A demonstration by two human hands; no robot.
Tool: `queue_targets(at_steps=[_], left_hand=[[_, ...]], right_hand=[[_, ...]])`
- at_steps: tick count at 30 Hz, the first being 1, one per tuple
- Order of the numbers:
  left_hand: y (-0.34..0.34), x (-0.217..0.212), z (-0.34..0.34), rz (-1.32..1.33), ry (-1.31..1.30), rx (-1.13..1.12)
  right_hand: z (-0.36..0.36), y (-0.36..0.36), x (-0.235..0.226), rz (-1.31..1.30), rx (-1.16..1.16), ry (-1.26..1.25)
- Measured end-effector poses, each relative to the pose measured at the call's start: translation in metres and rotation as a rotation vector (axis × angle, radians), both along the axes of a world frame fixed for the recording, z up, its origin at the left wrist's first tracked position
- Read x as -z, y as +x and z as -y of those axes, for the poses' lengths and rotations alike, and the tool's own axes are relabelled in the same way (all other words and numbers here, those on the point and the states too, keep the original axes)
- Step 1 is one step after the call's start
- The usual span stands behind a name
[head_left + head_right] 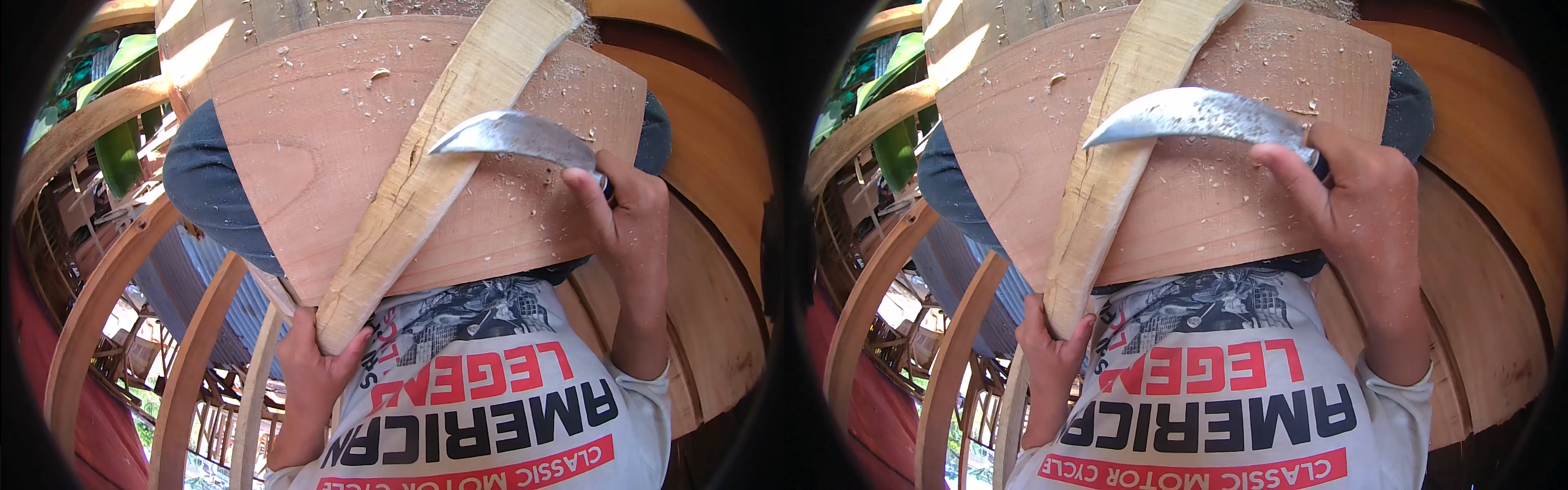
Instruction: The person sits cross-legged on a wooden floor and uses a curved knife to shave and shape a long, thin piece of light-colored wood. They hold the wood against a flat board on their lap and repeatedly scrape the surface to remove thin shavings, refining the wood's shape.
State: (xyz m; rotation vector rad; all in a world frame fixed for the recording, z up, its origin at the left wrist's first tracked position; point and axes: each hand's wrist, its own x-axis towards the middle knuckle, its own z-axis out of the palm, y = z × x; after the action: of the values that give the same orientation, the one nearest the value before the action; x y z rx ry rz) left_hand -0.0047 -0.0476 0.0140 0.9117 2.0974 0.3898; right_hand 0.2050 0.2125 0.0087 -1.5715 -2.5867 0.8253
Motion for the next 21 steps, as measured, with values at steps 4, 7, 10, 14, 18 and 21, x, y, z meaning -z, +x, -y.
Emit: queue_targets(at_steps=[4,7,10,14,18,21], left_hand=[[0.003,-0.006,-0.004,-0.013,-0.022,-0.004],[-0.002,-0.007,-0.007,-0.008,-0.042,0.019],[0.000,-0.005,-0.013,0.010,-0.018,0.000],[0.003,-0.006,-0.009,-0.004,0.017,0.005],[0.000,-0.005,-0.003,0.034,-0.033,-0.008],[0.005,-0.006,-0.007,0.044,0.005,-0.033]], right_hand=[[0.007,-0.009,0.005,0.051,-0.184,0.002],[0.001,-0.006,0.014,0.092,-0.145,0.113],[-0.009,-0.004,0.019,0.073,-0.054,0.164],[-0.036,0.013,0.023,0.072,0.136,0.121],[-0.036,0.015,0.013,0.110,0.212,0.043],[-0.009,0.000,0.004,0.028,0.000,0.034]])
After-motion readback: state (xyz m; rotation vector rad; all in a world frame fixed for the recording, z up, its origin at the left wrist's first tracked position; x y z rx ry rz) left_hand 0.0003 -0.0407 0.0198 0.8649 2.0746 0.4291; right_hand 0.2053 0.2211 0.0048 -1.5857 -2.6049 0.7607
